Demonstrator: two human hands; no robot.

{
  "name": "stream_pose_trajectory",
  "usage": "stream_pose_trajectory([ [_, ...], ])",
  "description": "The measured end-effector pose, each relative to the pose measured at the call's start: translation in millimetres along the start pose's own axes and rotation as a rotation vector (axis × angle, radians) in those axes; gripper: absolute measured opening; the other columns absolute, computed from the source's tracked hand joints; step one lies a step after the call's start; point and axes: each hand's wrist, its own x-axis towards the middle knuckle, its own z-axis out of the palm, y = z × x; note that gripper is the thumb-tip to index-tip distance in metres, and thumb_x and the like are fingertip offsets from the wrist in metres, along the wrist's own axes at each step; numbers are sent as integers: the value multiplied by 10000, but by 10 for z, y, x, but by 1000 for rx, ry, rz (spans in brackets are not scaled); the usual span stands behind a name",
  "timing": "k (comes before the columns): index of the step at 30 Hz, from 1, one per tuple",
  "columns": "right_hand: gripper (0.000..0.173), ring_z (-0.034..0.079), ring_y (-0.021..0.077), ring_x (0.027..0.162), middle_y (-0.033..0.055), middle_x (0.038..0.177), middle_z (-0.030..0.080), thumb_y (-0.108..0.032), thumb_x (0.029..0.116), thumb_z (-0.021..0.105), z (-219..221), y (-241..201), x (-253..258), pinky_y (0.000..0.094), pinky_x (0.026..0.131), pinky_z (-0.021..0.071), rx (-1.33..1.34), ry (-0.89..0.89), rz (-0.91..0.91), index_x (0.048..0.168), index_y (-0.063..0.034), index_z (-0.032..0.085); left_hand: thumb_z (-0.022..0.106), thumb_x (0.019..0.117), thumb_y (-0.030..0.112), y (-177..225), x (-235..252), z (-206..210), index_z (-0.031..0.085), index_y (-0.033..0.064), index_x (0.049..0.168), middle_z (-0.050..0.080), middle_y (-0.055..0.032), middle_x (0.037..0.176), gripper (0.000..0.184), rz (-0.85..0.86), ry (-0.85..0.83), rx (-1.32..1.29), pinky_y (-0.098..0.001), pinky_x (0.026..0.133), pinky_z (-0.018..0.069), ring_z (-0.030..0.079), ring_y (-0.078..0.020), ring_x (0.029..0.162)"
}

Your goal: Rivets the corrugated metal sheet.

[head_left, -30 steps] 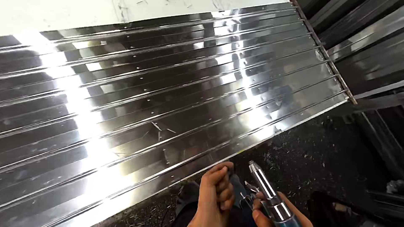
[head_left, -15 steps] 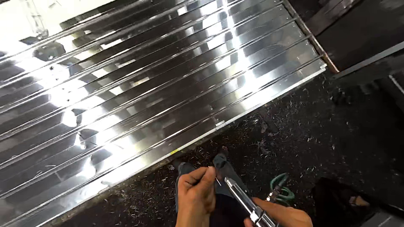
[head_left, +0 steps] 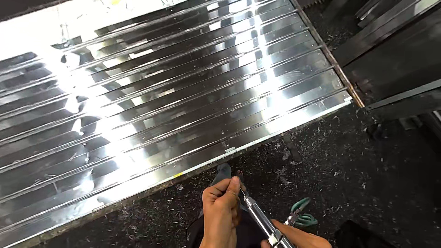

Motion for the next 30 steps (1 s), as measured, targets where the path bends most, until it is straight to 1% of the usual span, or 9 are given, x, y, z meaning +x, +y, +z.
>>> stream_pose_trajectory([
  [4,299,728,128,741,94,842,767,-239,892,766,3,40,383,305,667,610,-35,-54,-34,1104,-28,763,522,1054,132,146,226,25,690,-6,829,322,35,453,313,-77,58,-106,-193,309,240,270,-21,338],
  [11,289,724,121,725,81,827,764,-228,869,771,150,-94,1222,303,650,603,-159,-115,-63,1101,-55,765,533,1049,126,648,837,20,686,3,812,311,36,452,309,-67,107,-186,-198,316,237,266,-29,341],
  [15,299,731,120,745,67,859,772,-227,868,775,314,-148,1633,307,656,611,-222,-164,-24,1125,-73,766,526,1059,150,906,1159,-49,682,8,819,322,31,464,319,-193,96,-226,-199,322,231,263,-31,349],
  [19,314,734,119,740,38,875,778,-255,864,776,515,-102,2072,352,637,620,-301,-216,94,1138,-103,769,532,1061,166,902,1646,-218,729,4,886,369,24,490,309,-174,37,-81,-212,339,243,272,-45,369],
  [22,278,697,94,638,-42,757,737,-377,860,738,763,206,2427,373,544,586,-436,-220,186,1063,-190,774,454,1099,198,711,2157,-376,721,24,1014,383,24,544,330,-294,-83,47,-228,371,279,309,-70,405],
  [24,277,690,101,616,-47,714,718,-419,851,716,908,438,2602,385,533,575,-522,-226,242,1012,-203,777,456,1094,178,558,2463,-460,719,36,1064,400,20,567,301,-345,-125,145,-233,392,303,340,-77,425],
  [26,265,692,86,631,-57,713,714,-432,860,699,984,567,2706,370,544,575,-577,-260,305,983,-208,771,490,1076,171,494,2644,-576,754,70,1081,519,-2,645,283,-263,-146,367,-272,465,369,425,-99,494],
  [28,265,694,72,638,-64,719,718,-429,859,699,1004,613,2772,358,549,578,-610,-296,334,988,-210,775,521,1053,194,590,2696,-729,777,148,1075,680,25,782,261,-46,-78,637,-326,608,500,590,-94,643],
  [30,257,689,66,637,-68,716,715,-428,856,706,996,599,2833,351,552,576,-616,-334,357,978,-212,774,537,1029,215,744,2738,-943,768,157,1090,710,47,840,246,165,42,759,-314,622,541,639,-64,692],
])
